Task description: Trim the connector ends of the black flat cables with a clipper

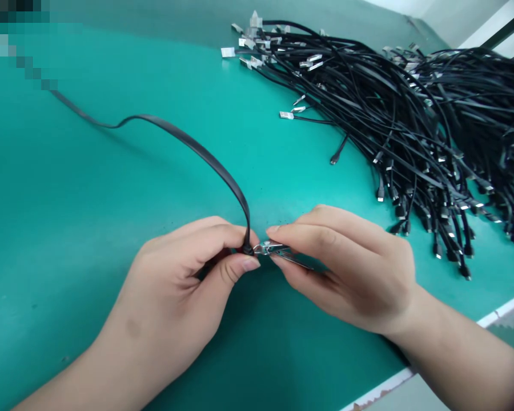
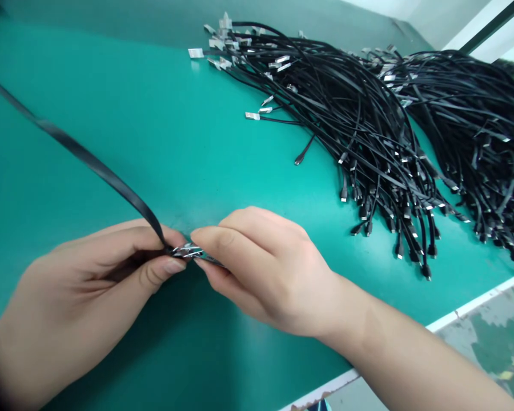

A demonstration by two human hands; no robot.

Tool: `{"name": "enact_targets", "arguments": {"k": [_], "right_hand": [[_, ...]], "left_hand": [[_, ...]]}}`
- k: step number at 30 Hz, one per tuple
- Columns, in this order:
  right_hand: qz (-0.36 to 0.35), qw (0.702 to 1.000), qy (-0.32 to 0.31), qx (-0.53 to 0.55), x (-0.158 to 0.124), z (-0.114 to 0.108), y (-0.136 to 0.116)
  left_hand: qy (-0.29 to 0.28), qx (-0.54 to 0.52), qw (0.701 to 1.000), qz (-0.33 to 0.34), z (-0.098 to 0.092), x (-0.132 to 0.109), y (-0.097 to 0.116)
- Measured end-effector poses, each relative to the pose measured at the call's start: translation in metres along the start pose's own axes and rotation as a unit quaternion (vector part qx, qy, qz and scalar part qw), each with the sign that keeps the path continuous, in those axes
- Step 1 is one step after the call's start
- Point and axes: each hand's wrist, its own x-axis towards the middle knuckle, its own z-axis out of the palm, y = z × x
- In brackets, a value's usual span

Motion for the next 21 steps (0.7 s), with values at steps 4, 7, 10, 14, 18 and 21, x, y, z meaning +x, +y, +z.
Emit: {"name": "enact_targets", "arguments": {"k": [4, 7, 10, 14, 18, 21], "right_hand": [[0.040, 0.999, 0.011, 0.008, 0.000, 0.001, -0.005], [0.085, 0.995, 0.017, 0.043, 0.001, 0.004, -0.010], [0.129, 0.987, 0.012, 0.094, 0.004, 0.006, -0.013], [0.154, 0.979, 0.007, 0.132, 0.005, 0.008, -0.015], [0.149, 0.981, 0.005, 0.127, 0.006, 0.008, -0.014], [0.148, 0.981, 0.001, 0.127, 0.005, 0.008, -0.013]], "left_hand": [[0.003, -0.003, 1.000, -0.010, 0.001, -0.002, -0.001], [0.006, 0.008, 0.999, -0.039, 0.003, -0.003, 0.000], [0.013, 0.012, 0.998, -0.054, 0.004, -0.004, 0.000], [0.014, 0.017, 0.998, -0.053, 0.004, -0.004, -0.002], [0.014, 0.021, 0.999, -0.042, 0.003, -0.003, -0.003], [0.019, 0.018, 0.999, -0.035, 0.003, -0.002, -0.004]]}}
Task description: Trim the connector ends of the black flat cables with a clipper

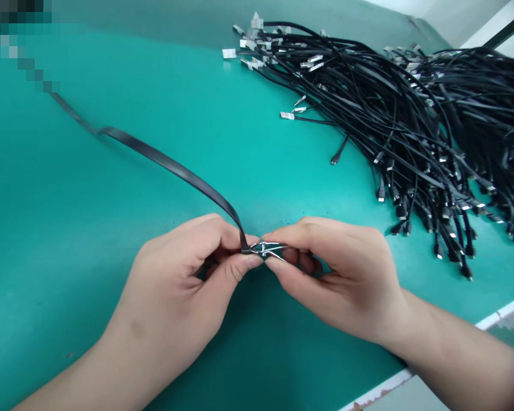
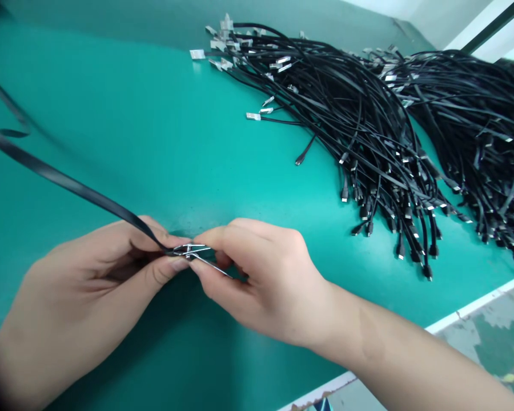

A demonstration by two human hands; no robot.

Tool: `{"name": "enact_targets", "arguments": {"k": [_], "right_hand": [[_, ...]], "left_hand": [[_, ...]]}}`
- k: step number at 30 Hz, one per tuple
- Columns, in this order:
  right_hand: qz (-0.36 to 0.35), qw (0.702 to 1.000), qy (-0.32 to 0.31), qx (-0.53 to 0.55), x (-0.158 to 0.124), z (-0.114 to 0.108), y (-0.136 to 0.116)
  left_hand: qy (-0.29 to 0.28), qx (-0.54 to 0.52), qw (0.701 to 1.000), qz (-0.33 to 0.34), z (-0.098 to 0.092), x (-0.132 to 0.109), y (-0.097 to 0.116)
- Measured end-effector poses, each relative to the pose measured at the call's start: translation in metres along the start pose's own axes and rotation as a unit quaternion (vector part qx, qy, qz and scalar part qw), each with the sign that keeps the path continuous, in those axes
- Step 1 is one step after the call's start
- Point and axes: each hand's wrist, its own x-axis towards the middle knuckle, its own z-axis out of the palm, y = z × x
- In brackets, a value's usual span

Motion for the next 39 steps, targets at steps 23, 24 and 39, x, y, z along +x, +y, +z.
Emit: {"name": "enact_targets", "arguments": {"k": [23, 24, 39], "right_hand": [[-0.010, 0.997, -0.034, -0.070, -0.0031, -0.0023, 0.0000], [-0.013, 0.997, -0.037, -0.070, -0.0029, -0.0025, 0.0002], [-0.020, 0.996, -0.052, -0.074, -0.0029, -0.0045, 0.0009]], "left_hand": [[0.005, 0.078, 0.996, 0.035, 0.0001, 0.0016, 0.0067], [0.005, 0.077, 0.996, 0.039, -0.0005, 0.0015, 0.0068], [-0.006, 0.063, 0.997, 0.046, 0.0002, -0.0004, 0.0002]]}}
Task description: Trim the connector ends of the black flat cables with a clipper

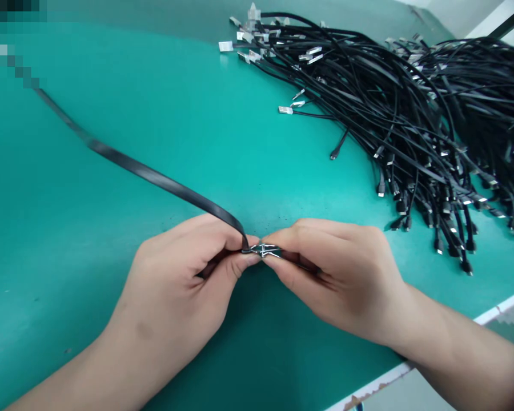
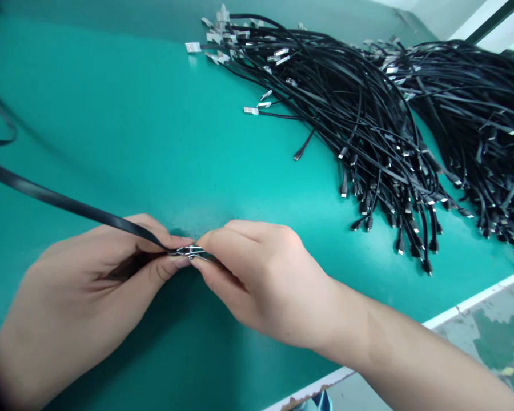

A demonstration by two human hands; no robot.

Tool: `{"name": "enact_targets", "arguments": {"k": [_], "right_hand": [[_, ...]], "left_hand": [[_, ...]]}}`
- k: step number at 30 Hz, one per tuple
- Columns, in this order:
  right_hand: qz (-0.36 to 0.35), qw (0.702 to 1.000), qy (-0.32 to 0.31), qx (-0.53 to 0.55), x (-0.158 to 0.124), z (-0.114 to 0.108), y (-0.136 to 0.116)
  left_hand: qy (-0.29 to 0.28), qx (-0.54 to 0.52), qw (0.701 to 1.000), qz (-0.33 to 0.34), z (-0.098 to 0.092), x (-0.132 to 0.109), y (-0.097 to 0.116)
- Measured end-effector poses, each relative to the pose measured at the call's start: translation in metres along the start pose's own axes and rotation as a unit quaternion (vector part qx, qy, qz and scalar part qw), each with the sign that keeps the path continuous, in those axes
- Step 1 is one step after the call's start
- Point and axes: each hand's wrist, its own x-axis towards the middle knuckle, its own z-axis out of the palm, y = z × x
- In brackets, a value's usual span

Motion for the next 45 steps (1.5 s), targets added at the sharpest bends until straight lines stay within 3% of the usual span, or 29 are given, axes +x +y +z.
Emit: {"name": "enact_targets", "arguments": {"k": [12, 21, 26, 29, 34, 37, 41, 45], "right_hand": [[0.022, 1.000, 0.009, 0.000, -0.002, -0.001, -0.002], [0.051, 0.995, 0.087, 0.007, 0.001, 0.002, -0.002], [0.090, 0.990, 0.050, 0.100, 0.002, 0.001, 0.000], [0.120, 0.974, 0.025, 0.193, 0.003, 0.003, 0.001], [0.131, 0.971, 0.025, 0.199, 0.006, 0.009, 0.002], [0.159, 0.958, 0.018, 0.237, 0.009, 0.011, 0.004], [0.177, 0.954, 0.037, 0.238, 0.012, 0.008, 0.010], [0.231, 0.921, 0.089, 0.300, 0.015, 0.003, 0.018]], "left_hand": [[-0.009, 0.004, 1.000, -0.001, -0.004, 0.001, 0.005], [-0.007, -0.025, 0.999, -0.021, -0.002, 0.000, 0.003], [-0.016, -0.033, 0.999, -0.026, -0.004, 0.002, 0.006], [-0.036, -0.042, 0.998, 0.000, -0.005, 0.005, 0.010], [-0.081, -0.087, 0.990, 0.079, -0.004, 0.007, 0.013], [-0.084, -0.099, 0.987, 0.089, -0.005, 0.007, 0.009], [-0.082, -0.113, 0.989, 0.054, -0.006, 0.009, 0.005], [-0.045, -0.169, 0.981, -0.077, 0.000, 0.007, 0.001]]}}
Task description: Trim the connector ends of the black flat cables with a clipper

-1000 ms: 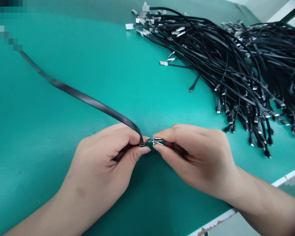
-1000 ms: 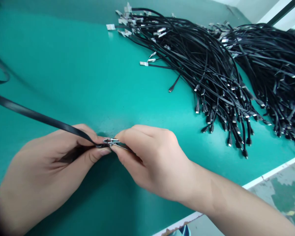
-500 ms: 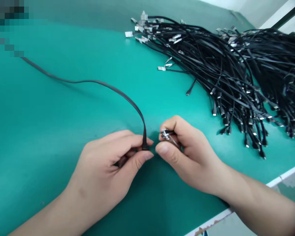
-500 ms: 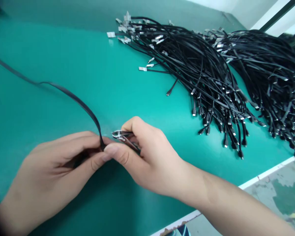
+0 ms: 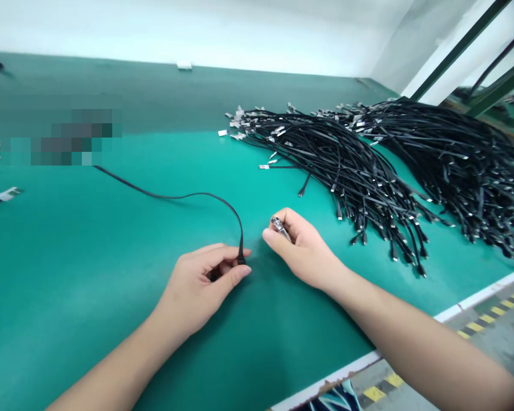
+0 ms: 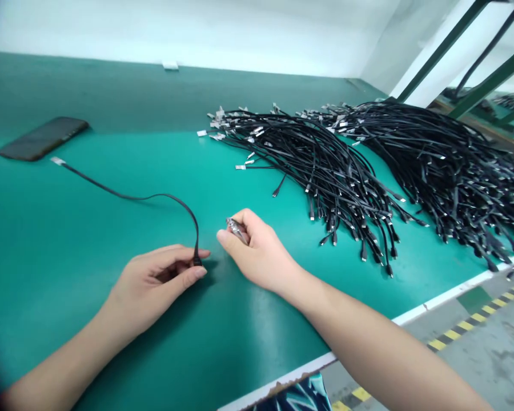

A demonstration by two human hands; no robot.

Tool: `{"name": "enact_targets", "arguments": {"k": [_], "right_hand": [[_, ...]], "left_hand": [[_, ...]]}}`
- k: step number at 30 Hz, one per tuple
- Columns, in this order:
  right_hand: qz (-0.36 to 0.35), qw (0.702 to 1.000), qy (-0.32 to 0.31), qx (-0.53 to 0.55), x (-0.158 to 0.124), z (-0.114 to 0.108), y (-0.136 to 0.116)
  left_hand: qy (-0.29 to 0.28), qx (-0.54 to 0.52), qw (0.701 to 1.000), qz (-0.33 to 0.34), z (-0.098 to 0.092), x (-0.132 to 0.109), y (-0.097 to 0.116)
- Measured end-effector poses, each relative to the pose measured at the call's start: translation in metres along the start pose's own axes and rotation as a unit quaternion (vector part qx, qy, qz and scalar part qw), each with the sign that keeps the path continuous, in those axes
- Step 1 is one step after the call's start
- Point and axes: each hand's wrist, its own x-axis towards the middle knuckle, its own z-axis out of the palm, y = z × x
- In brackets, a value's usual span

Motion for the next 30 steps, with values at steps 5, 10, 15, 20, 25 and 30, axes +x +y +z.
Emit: {"name": "enact_targets", "arguments": {"k": [5, 10, 15, 20, 25, 30], "right_hand": [[0.033, 0.997, -0.012, 0.074, 0.005, -0.002, 0.001], [0.024, 0.995, -0.038, 0.086, 0.002, 0.004, 0.002], [0.006, 0.995, -0.045, 0.088, 0.000, 0.008, 0.004], [0.005, 0.996, -0.047, 0.072, 0.000, 0.007, 0.007], [-0.003, 0.998, -0.052, 0.048, -0.004, 0.009, 0.008], [-0.033, 0.998, -0.043, 0.014, -0.010, 0.013, 0.004]], "left_hand": [[0.054, -0.049, 0.996, -0.044, 0.007, -0.001, -0.008], [0.081, -0.073, 0.993, -0.052, 0.007, 0.000, -0.005], [0.093, -0.077, 0.991, -0.054, 0.010, -0.001, -0.005], [0.095, -0.072, 0.991, -0.057, 0.012, -0.002, -0.007], [0.078, -0.076, 0.992, -0.062, 0.010, -0.003, -0.003], [0.060, -0.098, 0.991, -0.068, 0.007, -0.004, 0.001]]}}
